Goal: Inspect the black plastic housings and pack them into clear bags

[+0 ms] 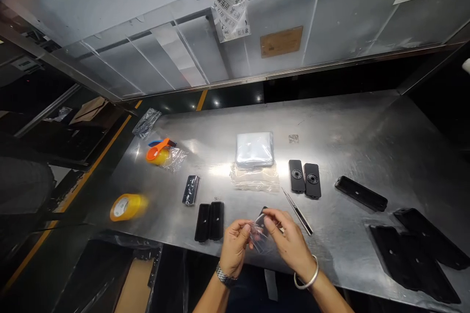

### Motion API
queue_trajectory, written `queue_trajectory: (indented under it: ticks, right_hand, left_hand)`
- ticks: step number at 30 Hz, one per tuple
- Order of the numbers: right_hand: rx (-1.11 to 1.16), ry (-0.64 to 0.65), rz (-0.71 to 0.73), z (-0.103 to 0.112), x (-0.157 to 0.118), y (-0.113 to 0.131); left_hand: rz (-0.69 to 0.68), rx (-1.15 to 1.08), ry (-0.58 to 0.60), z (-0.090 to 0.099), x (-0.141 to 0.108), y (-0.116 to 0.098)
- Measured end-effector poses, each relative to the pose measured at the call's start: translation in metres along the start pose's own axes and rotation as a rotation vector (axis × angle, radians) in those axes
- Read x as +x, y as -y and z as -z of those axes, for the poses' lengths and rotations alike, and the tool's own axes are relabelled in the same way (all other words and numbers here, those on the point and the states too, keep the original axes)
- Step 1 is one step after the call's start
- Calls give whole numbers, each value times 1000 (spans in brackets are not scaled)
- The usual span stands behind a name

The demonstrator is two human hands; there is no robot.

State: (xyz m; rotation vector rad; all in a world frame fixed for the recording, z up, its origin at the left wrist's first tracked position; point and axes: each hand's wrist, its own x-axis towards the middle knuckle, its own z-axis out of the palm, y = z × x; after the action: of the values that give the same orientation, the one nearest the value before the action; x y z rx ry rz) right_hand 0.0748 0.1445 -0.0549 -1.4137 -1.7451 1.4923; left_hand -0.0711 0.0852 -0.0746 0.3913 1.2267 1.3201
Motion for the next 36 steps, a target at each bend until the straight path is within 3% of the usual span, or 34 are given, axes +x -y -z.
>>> queue_trajectory:
  ticks: [2, 7, 11, 17, 22, 24, 33, 36]
  right_hand:
    - [37, -33, -66, 1, 5, 0]
    - [157, 143, -97, 1, 11, 11]
    - [182, 143, -101, -4, 11, 19]
    - [57, 60, -22, -11, 14, 17]
    - [-134, -1, 80, -23, 11, 20]
    - [-195, -30, 117, -27, 10, 21]
    - [-350, -266, 184, -42, 18, 4]
    - [-399, -268, 251, -48, 18, -3]
  left_hand:
    - [24, -43, 5, 5, 6, -7]
    - [56, -100, 14, 14, 15, -17]
    - [69, -81, 24, 21, 21, -19]
    - [-209, 185, -293, 30, 19, -25]
    - [-71, 234, -52, 11, 4, -27]
    - [-16, 220, -25, 4, 4, -23]
    - [-3, 259, -261, -1, 18, 10]
    - [-172, 450, -348, -1, 20, 14]
